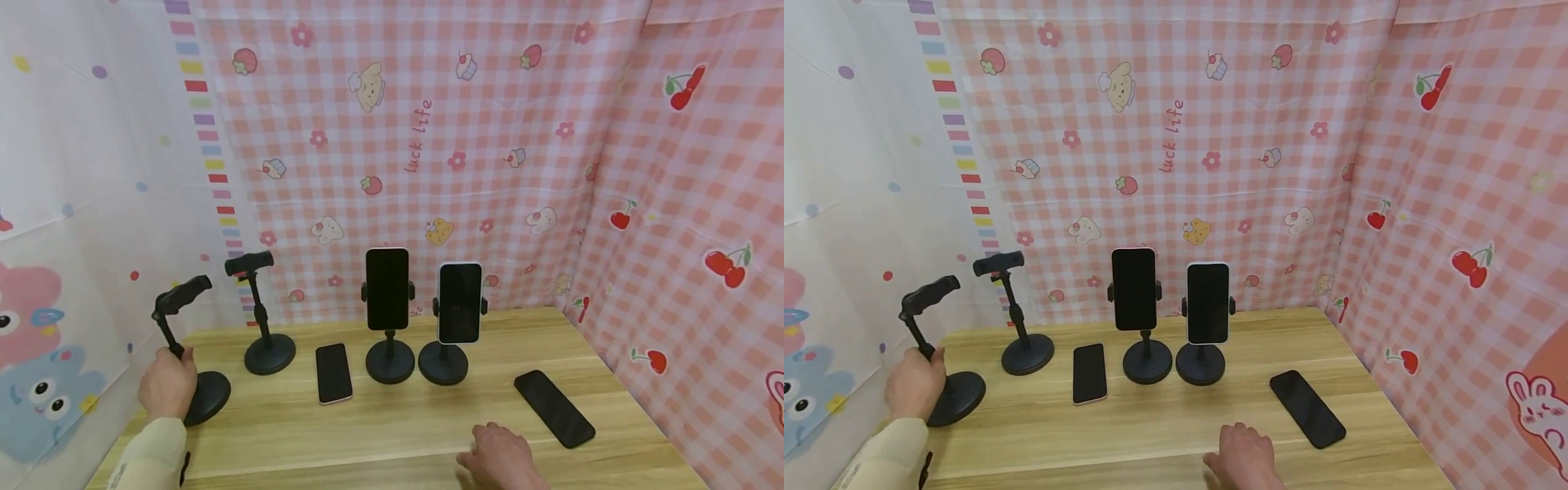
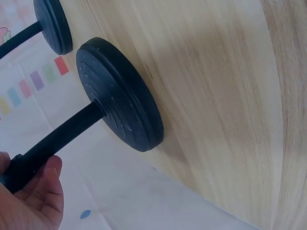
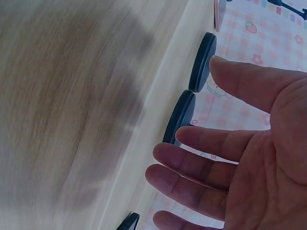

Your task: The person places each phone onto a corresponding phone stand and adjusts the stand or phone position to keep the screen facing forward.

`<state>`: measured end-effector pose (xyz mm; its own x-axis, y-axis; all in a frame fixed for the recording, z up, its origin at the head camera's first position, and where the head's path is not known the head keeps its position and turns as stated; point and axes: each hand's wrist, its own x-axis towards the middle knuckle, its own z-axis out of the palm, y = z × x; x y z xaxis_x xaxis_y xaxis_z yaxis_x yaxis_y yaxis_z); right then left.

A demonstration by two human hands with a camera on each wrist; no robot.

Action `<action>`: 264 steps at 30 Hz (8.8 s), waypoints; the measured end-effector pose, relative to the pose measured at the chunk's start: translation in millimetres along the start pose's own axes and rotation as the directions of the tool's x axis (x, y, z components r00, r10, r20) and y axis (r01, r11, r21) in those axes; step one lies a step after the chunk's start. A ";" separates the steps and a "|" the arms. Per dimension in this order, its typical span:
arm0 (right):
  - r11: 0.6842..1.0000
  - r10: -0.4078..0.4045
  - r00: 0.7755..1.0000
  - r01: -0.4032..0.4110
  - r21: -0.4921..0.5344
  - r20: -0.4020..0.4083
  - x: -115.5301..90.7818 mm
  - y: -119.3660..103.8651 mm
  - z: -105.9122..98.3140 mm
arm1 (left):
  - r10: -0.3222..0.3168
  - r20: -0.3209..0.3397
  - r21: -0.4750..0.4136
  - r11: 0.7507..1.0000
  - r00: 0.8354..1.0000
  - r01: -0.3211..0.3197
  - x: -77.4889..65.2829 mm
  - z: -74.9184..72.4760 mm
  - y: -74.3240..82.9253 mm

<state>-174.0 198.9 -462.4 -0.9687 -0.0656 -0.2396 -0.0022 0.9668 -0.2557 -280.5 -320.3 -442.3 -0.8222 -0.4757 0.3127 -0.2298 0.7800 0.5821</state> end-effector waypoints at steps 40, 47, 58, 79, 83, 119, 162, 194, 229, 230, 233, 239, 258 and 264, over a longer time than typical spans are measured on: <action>1.000 -0.002 0.999 0.001 -0.008 -0.035 -0.7 -5.2 -2.9 | 0.270 0.029 -0.051 0.962 0.962 -0.269 -63.2 11.1 38.0; 1.000 0.000 0.999 0.000 -0.005 -0.033 0.0 -4.8 -2.5 | 0.279 0.075 -0.068 0.959 0.957 -0.274 -76.2 16.3 50.3; 1.000 0.001 1.000 -0.002 -0.009 -0.030 -0.6 -6.3 -1.9 | 0.387 0.085 -0.110 0.920 0.918 -0.377 -104.3 26.7 79.4; 1.000 -0.003 0.999 0.003 0.008 -0.051 -2.1 -7.2 0.2 | 0.462 0.182 -0.194 0.882 0.868 -0.429 -152.0 43.9 124.6; 1.000 -0.014 0.997 0.014 0.000 -0.077 -3.2 -6.8 -0.6 | 0.481 0.190 -0.195 0.873 0.856 -0.447 -156.6 49.0 134.8; 1.000 0.024 0.999 -0.024 0.012 -0.022 -0.9 -8.4 -2.1 | 0.614 0.272 -0.347 0.781 0.741 -0.520 -163.1 107.7 206.8; 1.000 0.018 1.000 -0.018 0.019 -0.005 0.6 -10.0 2.5 | 0.577 0.350 -0.320 0.814 0.738 -0.485 -162.2 114.9 213.1; 0.998 0.045 0.999 -0.044 -0.035 0.022 6.9 -3.6 -1.0 | 0.545 0.382 -0.289 0.838 0.747 -0.463 -158.8 115.8 209.6; 1.000 -0.015 0.999 0.014 -0.028 -0.032 10.4 -21.9 -1.5 | 0.602 0.362 -0.061 0.777 0.711 -0.627 -151.2 98.5 166.7; 1.000 -0.017 0.999 0.017 -0.024 -0.035 11.0 -22.5 -1.5 | 0.605 0.357 -0.043 0.772 0.712 -0.635 -150.7 96.8 164.0; 0.999 -0.034 0.998 0.033 -0.023 -0.043 12.9 -25.2 -0.7 | 0.604 0.336 0.012 0.764 0.722 -0.645 -148.8 92.1 155.5; 0.998 -0.051 0.998 0.050 -0.026 -0.045 14.9 -33.9 1.8 | 0.587 0.314 0.097 0.762 0.746 -0.640 -144.7 84.1 141.6; 0.986 -0.157 0.983 0.161 0.043 -0.097 20.9 -83.0 12.8 | 0.411 0.456 0.193 0.821 0.790 -0.538 -132.5 47.2 92.4; 0.969 -0.235 0.956 0.244 0.032 -0.177 24.8 -99.4 18.0 | 0.383 0.454 0.209 0.832 0.804 -0.514 -130.5 37.8 80.2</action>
<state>-193.3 96.8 -459.9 -0.9692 -0.2463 -0.0030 -0.2309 0.9129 -0.3365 -211.4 -180.2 -464.8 -0.9858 0.1010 0.1342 0.1229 0.9784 0.1664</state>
